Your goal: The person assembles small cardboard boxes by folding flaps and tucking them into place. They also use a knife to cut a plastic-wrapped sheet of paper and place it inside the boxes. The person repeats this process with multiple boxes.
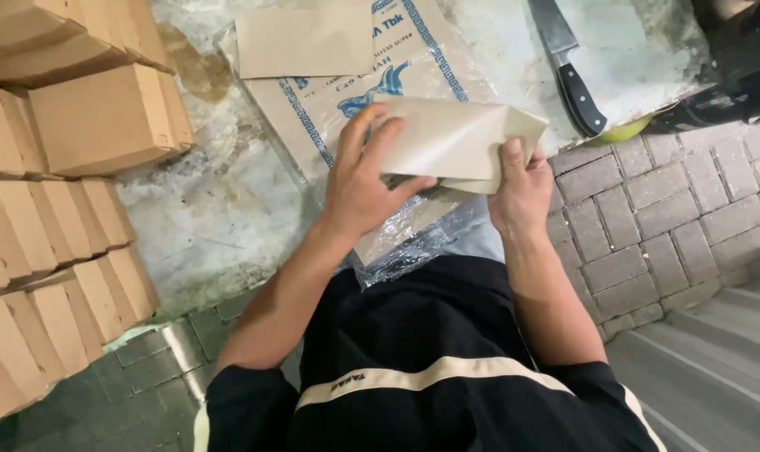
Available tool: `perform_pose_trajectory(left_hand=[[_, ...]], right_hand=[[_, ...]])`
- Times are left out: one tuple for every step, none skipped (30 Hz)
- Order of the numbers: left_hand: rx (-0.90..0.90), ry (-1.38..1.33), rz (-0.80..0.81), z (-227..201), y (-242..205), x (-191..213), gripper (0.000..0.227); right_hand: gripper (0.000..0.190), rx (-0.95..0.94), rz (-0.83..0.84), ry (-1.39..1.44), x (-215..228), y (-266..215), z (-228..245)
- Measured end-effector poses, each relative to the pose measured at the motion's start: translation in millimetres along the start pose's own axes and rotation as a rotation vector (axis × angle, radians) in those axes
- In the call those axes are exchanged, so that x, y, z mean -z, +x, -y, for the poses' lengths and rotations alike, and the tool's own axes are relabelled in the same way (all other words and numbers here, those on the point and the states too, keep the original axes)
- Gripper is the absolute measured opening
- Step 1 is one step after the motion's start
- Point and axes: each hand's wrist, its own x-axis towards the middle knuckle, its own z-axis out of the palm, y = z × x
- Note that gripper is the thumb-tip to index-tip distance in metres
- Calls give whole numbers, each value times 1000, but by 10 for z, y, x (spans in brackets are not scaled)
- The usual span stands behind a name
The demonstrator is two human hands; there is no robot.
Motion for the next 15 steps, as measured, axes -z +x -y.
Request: perform_pose_trajectory(left_hand=[[252,-93,87,-111,45,-61,84],[245,-96,101,79,28,-163,84],[283,-374,-10,265,33,-275,75],[321,-653,-122,446,43,-387,73],[313,-657,-113,551,114,-393,73],[294,-733,-117,655,186,-395,64],[275,-807,-124,766,251,-386,59],[268,-808,-118,871,303,-374,59],[470,-996,-73,973,368,-351,51],[676,-1178,-22,1077,433,-329,45],[676,-1178,-16,1022,496,-304,45],[765,-1180,-27,972,555,-283,39],[857,-1180,-46,918,599,-258,37],[858,-1181,-47,757,627,-219,37],[815,-732,56,602,647,-171,52]], right_hand=[[28,14,-32,-3,-77,-109,26],[28,18,-47,-1,-127,-171,51],[29,25,-44,-68,-180,-203,89],[31,31,-41,-136,-235,-235,132],[31,40,-49,-134,-252,-279,325],[37,-36,101,-397,-274,-330,519],[42,-115,256,-658,-304,-383,701],[42,-108,250,-656,-159,-363,835],[38,-193,333,-796,-24,-323,974],[35,-279,415,-935,111,-283,1109],[35,-278,408,-933,303,-107,1077],[33,-86,263,-1162,498,66,1040],[32,115,117,-1380,691,249,1007],[32,115,118,-1381,669,368,996],[34,348,138,-1456,640,488,974]])
